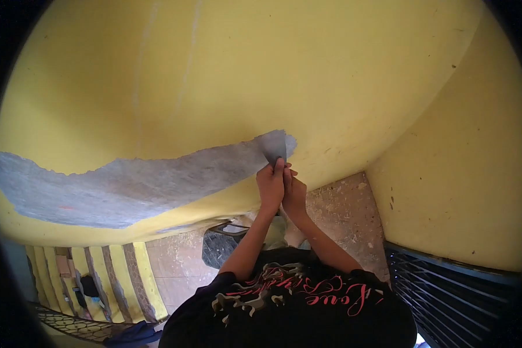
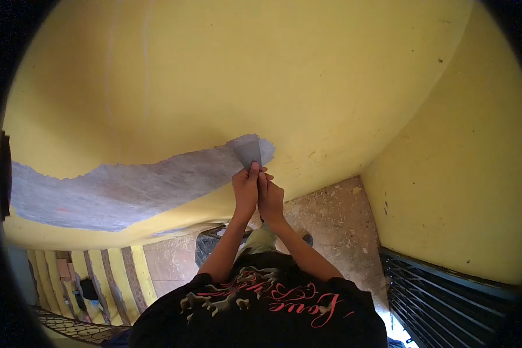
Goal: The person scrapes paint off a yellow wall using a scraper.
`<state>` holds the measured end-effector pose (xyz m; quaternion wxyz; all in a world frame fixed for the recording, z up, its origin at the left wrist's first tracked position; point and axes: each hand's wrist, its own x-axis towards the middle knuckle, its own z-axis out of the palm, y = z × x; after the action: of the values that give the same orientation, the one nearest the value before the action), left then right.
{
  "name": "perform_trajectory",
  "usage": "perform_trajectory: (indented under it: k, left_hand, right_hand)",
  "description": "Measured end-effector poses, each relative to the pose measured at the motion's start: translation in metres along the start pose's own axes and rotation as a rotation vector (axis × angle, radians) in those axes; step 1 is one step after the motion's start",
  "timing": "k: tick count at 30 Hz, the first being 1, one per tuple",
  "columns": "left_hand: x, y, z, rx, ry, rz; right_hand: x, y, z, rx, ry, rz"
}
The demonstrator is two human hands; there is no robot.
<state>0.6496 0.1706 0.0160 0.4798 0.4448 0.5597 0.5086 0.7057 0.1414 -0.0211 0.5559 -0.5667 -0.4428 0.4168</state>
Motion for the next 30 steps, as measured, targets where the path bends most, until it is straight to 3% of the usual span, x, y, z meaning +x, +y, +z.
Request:
perform_trajectory:
  k: [4, 6, 8, 12, 14, 15, 17, 19, 20, 22, 24, 25, 28, 30]
  left_hand:
    - [0.000, 0.001, -0.001, 0.043, -0.006, -0.031]
    - [-0.002, 0.037, 0.004, 0.203, -0.001, 0.109]
    - [-0.003, 0.016, 0.002, 0.180, -0.016, 0.098]
    - [-0.001, -0.010, 0.007, 0.079, 0.015, 0.028]
    - [0.002, 0.019, 0.007, 0.091, -0.009, 0.035]
    - [0.004, 0.030, 0.006, 0.096, -0.034, 0.067]
    - [0.008, 0.007, 0.007, 0.072, -0.033, 0.073]
    - [0.005, -0.005, 0.005, 0.060, -0.040, 0.048]
    - [0.008, 0.000, 0.007, 0.169, 0.023, 0.138]
    - [0.005, 0.029, 0.008, 0.291, 0.087, 0.204]
    - [0.007, 0.094, 0.019, -0.147, -0.002, 0.256]
    - [0.010, 0.087, 0.015, 0.022, 0.058, 0.230]
    - [0.013, 0.003, 0.001, 0.141, 0.017, 0.189]
    - [0.005, 0.010, 0.000, 0.065, -0.021, 0.065]
  right_hand:
    - [0.001, -0.008, 0.001, -0.083, 0.034, -0.067]
    - [0.006, -0.015, -0.002, -0.114, 0.049, -0.109]
    - [0.010, -0.017, -0.006, -0.007, 0.002, 0.009]
    - [0.012, 0.004, -0.007, -0.052, 0.044, 0.017]
    - [0.012, -0.010, -0.004, -0.325, 0.146, -0.304]
    - [0.006, -0.011, -0.007, -0.323, 0.142, -0.293]
    - [0.015, -0.013, -0.019, -0.135, -0.126, 0.065]
    - [0.007, -0.016, -0.015, -0.101, -0.040, 0.052]
    - [0.010, -0.022, -0.013, -0.071, 0.037, 0.023]
    - [0.031, -0.060, -0.018, -0.074, -0.002, -0.029]
    - [0.031, -0.076, -0.018, -0.075, -0.048, -0.091]
    - [0.032, -0.073, -0.016, -0.065, -0.032, -0.090]
    - [0.020, -0.028, -0.008, -0.061, -0.029, -0.056]
    - [0.007, -0.015, -0.007, -0.017, 0.021, -0.046]
